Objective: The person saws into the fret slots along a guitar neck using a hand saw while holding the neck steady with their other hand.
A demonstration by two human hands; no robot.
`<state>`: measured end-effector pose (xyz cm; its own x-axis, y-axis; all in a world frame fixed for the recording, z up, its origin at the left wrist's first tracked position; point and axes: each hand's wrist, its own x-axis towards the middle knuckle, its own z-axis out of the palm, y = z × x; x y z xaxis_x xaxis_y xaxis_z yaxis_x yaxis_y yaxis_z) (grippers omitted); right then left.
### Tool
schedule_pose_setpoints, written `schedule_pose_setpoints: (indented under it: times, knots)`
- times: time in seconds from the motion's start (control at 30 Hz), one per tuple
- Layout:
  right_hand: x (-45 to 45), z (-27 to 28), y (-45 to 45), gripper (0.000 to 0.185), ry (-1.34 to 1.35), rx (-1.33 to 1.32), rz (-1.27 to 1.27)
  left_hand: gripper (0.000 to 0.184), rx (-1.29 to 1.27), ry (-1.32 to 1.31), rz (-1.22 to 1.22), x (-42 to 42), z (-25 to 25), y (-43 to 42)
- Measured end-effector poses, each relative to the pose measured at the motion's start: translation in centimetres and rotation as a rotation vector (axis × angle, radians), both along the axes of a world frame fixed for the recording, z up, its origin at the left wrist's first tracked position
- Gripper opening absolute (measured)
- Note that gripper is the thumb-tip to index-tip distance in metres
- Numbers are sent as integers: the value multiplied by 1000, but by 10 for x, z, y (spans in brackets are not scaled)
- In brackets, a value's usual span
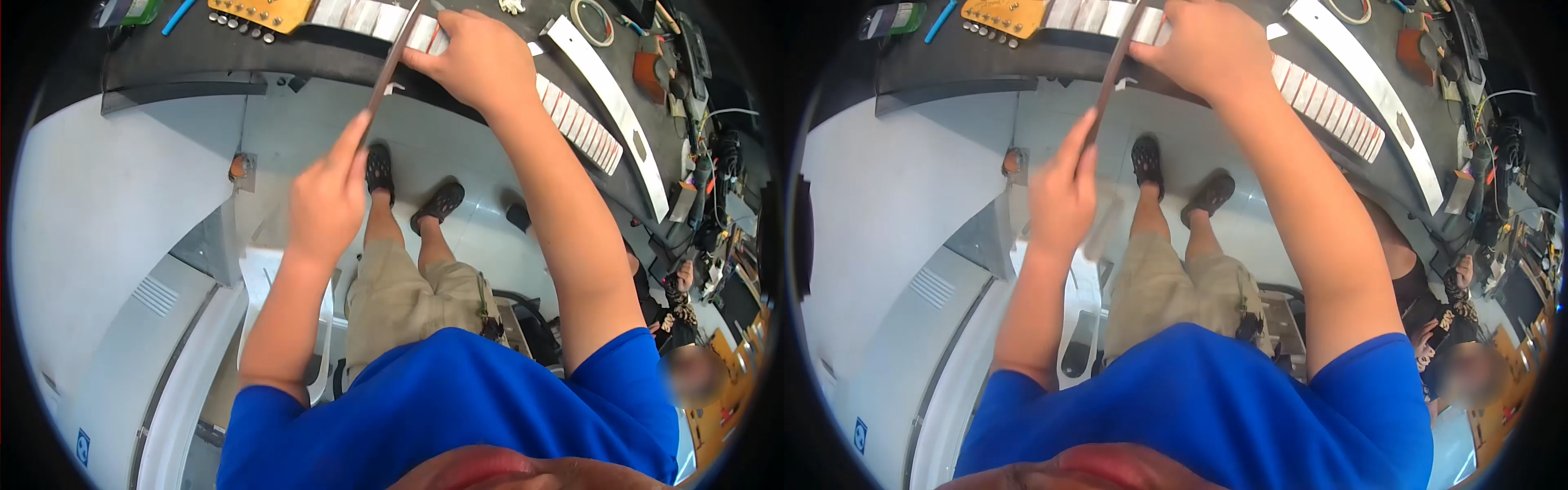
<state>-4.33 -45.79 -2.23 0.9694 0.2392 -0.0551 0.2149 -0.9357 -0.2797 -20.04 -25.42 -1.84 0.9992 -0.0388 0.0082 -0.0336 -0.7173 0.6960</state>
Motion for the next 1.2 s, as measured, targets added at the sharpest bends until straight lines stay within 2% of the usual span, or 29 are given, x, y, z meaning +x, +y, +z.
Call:
schedule_pose_setpoints:
  times: [0.03,0.13,0.2,0.3,0.37,0.43,0.53,0.6,0.7,0.77,0.87,0.97,1.07,1.17,1.2]
  knots:
    - [-1,-6,-2,62,-109,23,32,42,23,27,-6,30,3,-11]
    - [-1,1,-1,62,-17,16,5,37,33,-73,-2,93,3,-36]
    - [0,-7,-2,64,-38,11,28,40,42,-32,-7,70,5,-29]
    - [0,-5,-4,65,-101,4,42,46,12,23,9,-29,8,3]
    - [4,-5,-3,66,-103,6,21,47,-3,21,-7,-43,5,12]
    - [0,1,0,66,4,-29,-2,47,26,26,-19,-21,8,7]
    - [1,-5,-3,64,-54,-17,22,45,77,-10,-31,63,10,-23]
    - [0,7,-1,57,-7,24,-7,44,69,2,-21,88,12,-37]
    - [-2,19,-2,57,-5,62,3,46,75,82,3,22,10,-15]
    - [0,16,-1,55,14,65,-21,49,21,39,3,-41,7,7]
    - [-3,7,-3,54,-56,74,-4,57,52,-89,-37,-35,2,10]
    - [1,8,-2,55,-54,77,-1,44,131,-86,-47,54,3,-21]
    - [-4,4,-2,55,-29,63,-17,40,102,-191,-50,95,-7,-37]
    - [0,17,-3,55,-4,72,3,47,147,90,9,23,13,-18]
    - [-2,20,-3,56,16,80,8,49,98,-5,3,-15,7,-4]
